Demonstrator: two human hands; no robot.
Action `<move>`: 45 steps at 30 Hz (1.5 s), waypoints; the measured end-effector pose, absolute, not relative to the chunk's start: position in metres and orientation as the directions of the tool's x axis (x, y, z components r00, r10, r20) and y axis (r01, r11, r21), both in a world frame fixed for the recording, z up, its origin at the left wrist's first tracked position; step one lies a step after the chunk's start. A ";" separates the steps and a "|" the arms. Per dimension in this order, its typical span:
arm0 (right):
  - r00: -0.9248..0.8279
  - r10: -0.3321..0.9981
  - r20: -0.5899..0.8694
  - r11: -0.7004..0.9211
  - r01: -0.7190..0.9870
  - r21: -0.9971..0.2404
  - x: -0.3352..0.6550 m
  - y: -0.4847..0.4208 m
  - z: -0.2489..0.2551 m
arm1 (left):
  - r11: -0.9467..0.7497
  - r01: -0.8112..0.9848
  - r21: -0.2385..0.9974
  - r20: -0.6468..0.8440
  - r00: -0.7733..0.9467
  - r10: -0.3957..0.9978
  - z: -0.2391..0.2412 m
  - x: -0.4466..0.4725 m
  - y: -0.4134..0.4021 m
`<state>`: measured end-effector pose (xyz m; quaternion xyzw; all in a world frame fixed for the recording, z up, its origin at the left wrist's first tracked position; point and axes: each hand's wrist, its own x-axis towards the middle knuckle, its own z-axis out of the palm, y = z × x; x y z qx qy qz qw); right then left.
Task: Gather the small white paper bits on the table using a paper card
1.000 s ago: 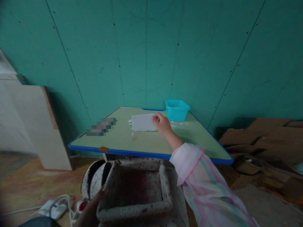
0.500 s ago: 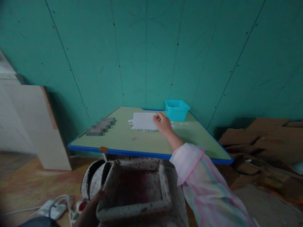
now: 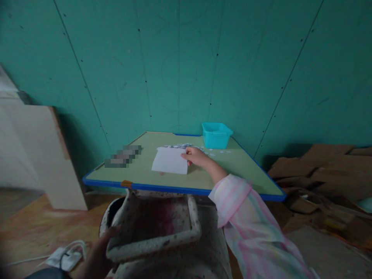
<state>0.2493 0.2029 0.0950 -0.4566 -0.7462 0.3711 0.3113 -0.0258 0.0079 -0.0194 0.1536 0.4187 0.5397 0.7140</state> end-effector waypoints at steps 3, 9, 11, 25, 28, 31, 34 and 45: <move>-0.482 0.875 0.053 0.258 0.370 -0.892 0.248 0.196 0.099 | 0.376 -0.553 0.743 -0.419 0.053 0.906 -0.021 -0.029 0.010; -0.463 0.886 0.031 0.182 0.285 -0.941 0.248 0.190 0.103 | 0.373 -0.482 0.793 -0.417 0.017 0.909 -0.032 -0.033 0.013; -0.469 0.883 0.000 0.162 0.306 -0.938 0.248 0.190 0.102 | 0.370 -0.474 0.799 -0.418 0.004 0.908 -0.032 -0.033 0.013; -0.616 0.773 -0.150 0.021 0.261 -0.965 0.244 0.180 0.106 | 0.365 -0.565 0.740 -0.415 0.044 0.909 -0.009 -0.022 0.010; -0.631 0.761 -0.149 0.018 0.250 -0.968 0.245 0.180 0.104 | 0.351 -0.563 0.748 -0.388 0.058 0.920 -0.011 -0.021 0.010; -0.650 0.749 -0.132 0.032 0.233 -0.972 0.246 0.181 0.103 | 0.348 -0.540 0.766 -0.375 0.064 0.925 -0.015 -0.022 0.010; -0.574 0.818 -0.027 0.087 0.169 -0.982 0.246 0.187 0.103 | 0.343 -0.533 0.774 -0.369 0.060 0.927 -0.019 -0.023 0.011; 0.127 0.894 0.429 0.361 0.363 -0.859 0.264 0.211 0.104 | 0.382 -0.582 0.719 -0.379 0.133 0.916 -0.010 -0.020 0.009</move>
